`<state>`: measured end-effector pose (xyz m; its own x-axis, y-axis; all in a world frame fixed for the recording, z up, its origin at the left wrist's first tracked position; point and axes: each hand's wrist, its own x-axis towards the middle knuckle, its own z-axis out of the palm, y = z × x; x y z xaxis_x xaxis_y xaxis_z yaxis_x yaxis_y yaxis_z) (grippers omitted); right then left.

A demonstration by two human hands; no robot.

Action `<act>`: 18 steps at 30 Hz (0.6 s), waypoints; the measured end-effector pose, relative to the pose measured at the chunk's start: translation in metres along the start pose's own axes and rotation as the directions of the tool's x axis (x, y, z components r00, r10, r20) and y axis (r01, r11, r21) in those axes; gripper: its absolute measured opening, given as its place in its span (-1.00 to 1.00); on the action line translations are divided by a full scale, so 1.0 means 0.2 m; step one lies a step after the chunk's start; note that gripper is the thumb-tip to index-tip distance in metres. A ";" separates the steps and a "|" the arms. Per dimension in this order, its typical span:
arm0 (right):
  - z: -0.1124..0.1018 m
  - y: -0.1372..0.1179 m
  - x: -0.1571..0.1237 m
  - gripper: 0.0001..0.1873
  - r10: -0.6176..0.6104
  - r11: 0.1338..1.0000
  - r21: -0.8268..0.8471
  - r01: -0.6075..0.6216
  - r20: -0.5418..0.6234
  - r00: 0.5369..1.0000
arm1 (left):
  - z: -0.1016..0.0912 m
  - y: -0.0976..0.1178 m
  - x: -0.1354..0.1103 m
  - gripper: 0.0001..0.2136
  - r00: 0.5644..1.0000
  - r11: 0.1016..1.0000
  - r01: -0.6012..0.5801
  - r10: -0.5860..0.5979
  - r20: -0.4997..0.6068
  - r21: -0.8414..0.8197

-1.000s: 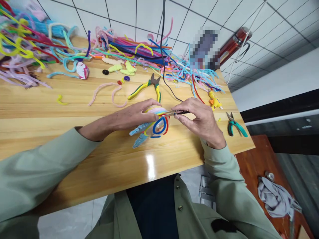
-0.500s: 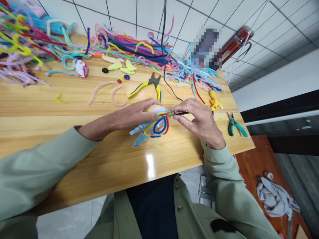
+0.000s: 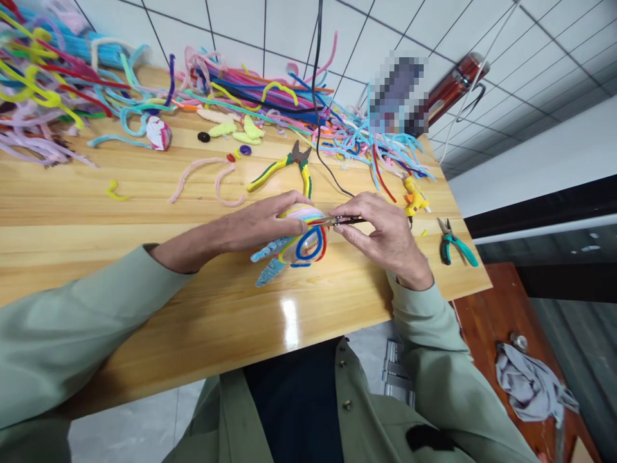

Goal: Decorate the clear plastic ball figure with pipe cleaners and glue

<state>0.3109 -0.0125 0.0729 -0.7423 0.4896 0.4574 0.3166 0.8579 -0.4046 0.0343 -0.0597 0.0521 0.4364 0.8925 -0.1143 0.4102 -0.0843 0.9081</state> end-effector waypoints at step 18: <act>-0.01 -0.01 0.00 -0.85 -0.001 1.000 0.029 0.001 -0.009 1.000 | 0.00 -0.01 0.00 -0.42 1.000 1.000 -0.007 0.007 0.005 -0.005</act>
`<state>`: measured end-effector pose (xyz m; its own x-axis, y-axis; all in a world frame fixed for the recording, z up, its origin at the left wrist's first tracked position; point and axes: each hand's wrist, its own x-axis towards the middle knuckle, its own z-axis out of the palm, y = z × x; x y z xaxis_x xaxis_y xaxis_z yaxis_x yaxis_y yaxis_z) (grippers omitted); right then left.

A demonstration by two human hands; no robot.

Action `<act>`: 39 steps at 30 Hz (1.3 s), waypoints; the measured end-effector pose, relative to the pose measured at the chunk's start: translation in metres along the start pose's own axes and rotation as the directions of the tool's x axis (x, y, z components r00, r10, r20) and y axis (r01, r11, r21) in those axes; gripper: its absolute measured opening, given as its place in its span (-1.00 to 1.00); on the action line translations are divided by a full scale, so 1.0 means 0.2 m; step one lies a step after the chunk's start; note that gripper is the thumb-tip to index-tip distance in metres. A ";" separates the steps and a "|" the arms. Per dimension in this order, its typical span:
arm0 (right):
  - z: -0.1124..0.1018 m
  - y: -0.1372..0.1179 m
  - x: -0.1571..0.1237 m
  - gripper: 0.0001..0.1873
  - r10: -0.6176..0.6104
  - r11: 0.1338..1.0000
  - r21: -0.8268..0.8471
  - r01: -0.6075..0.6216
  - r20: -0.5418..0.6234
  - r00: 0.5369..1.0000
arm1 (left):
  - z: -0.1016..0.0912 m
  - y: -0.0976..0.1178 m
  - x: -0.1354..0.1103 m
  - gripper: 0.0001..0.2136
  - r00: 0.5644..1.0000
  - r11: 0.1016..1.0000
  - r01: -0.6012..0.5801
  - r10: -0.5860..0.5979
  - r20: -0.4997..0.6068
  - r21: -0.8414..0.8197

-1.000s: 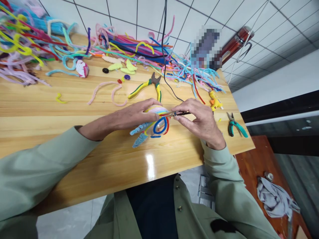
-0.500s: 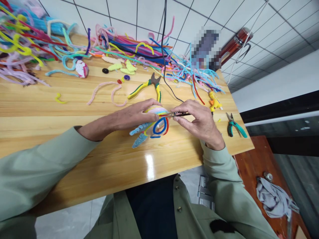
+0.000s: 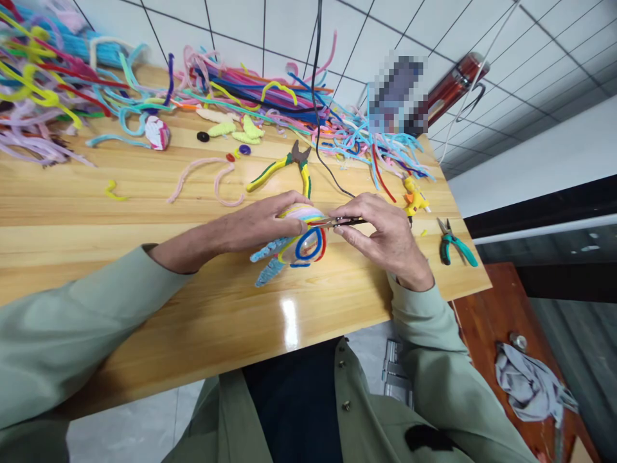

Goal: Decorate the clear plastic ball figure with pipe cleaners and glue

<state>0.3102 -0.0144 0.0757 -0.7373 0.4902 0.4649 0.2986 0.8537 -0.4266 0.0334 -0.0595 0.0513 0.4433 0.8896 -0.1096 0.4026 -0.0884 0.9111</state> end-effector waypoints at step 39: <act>-0.01 -0.04 -0.03 -0.73 0.163 0.984 0.083 -0.158 -0.056 0.985 | 0.04 0.03 -0.02 -0.35 0.980 0.999 -0.046 0.044 -0.192 -0.004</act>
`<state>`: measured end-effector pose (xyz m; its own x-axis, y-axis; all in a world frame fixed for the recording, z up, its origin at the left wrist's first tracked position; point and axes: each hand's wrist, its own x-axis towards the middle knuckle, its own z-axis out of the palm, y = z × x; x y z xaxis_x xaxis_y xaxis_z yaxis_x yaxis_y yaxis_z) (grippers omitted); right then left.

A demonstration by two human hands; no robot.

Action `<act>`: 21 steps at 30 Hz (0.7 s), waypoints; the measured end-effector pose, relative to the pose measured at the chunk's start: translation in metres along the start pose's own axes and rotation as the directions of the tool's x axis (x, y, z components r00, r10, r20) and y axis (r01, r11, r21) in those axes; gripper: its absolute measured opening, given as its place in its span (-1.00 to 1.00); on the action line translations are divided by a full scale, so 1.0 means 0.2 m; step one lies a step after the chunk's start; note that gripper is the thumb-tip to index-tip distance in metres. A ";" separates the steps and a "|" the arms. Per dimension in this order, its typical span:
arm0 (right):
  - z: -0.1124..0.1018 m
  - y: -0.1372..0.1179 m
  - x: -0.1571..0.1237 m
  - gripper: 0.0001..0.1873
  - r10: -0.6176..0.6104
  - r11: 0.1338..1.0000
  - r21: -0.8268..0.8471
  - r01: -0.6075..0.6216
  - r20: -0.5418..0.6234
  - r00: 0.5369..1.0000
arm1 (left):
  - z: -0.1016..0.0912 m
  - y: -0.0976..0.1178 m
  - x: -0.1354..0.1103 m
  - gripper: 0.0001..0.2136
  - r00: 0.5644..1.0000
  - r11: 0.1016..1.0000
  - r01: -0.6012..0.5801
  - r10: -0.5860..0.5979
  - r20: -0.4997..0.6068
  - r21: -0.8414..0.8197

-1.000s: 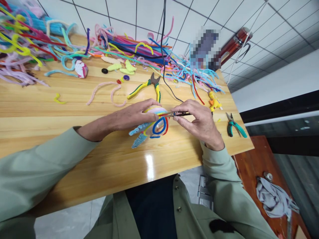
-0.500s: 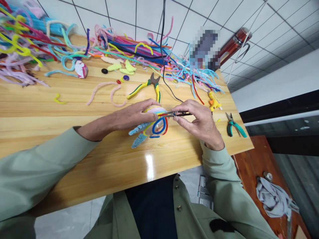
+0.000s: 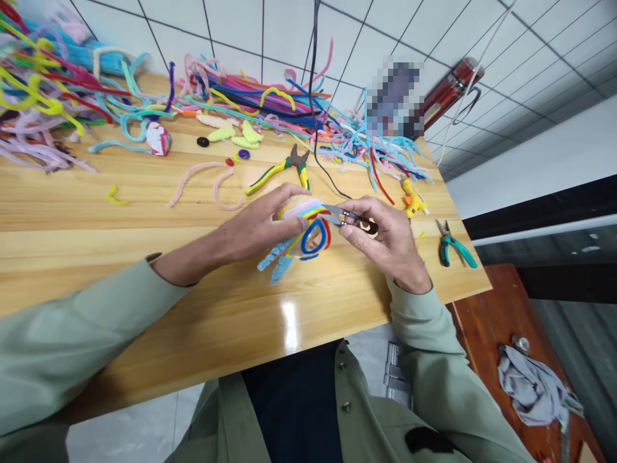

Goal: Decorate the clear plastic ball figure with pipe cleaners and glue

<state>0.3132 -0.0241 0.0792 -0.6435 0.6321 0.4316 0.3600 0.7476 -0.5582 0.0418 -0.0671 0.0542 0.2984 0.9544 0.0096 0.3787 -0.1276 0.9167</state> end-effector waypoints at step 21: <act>-0.19 0.64 -0.08 -0.78 0.479 0.836 -0.069 -0.544 -0.392 0.786 | 0.01 -0.03 -0.01 -0.40 0.933 0.990 -0.138 0.133 -0.335 0.008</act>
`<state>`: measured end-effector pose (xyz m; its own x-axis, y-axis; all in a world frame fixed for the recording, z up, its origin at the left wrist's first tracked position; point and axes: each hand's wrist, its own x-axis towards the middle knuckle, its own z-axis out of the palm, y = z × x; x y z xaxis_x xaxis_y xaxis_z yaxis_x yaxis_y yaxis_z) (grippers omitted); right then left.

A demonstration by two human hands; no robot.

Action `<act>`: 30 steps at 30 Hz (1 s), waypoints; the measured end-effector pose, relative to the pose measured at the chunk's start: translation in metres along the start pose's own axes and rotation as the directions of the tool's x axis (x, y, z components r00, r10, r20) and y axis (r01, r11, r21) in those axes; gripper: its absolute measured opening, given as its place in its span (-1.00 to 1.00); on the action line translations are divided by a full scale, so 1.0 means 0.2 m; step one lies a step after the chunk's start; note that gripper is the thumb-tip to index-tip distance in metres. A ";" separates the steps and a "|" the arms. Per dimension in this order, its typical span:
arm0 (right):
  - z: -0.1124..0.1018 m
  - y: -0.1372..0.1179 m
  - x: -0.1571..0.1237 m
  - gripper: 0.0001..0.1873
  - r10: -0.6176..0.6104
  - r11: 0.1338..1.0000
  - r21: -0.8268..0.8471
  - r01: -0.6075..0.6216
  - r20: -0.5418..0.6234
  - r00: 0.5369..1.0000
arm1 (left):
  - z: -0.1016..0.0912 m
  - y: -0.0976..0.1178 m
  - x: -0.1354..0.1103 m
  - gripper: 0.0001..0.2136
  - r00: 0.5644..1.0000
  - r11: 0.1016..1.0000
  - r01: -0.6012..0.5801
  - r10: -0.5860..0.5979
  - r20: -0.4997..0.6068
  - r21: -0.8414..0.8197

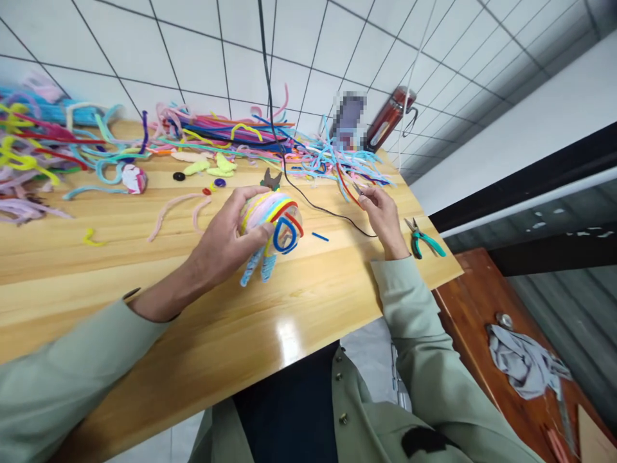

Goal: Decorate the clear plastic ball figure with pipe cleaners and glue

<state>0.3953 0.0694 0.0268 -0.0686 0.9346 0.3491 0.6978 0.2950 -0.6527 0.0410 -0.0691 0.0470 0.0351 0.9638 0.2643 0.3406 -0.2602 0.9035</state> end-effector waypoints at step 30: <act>0.08 -0.66 -0.44 -0.39 -0.831 0.526 0.010 0.851 0.217 0.511 | 0.01 0.06 -0.01 -0.31 0.983 0.997 -0.061 0.053 0.177 0.044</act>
<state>0.2983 -0.0487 0.0717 -0.7702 0.2757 0.5752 0.3015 0.9520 -0.0527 0.0471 -0.0738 0.0566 0.2184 0.9438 0.2479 0.3784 -0.3160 0.8700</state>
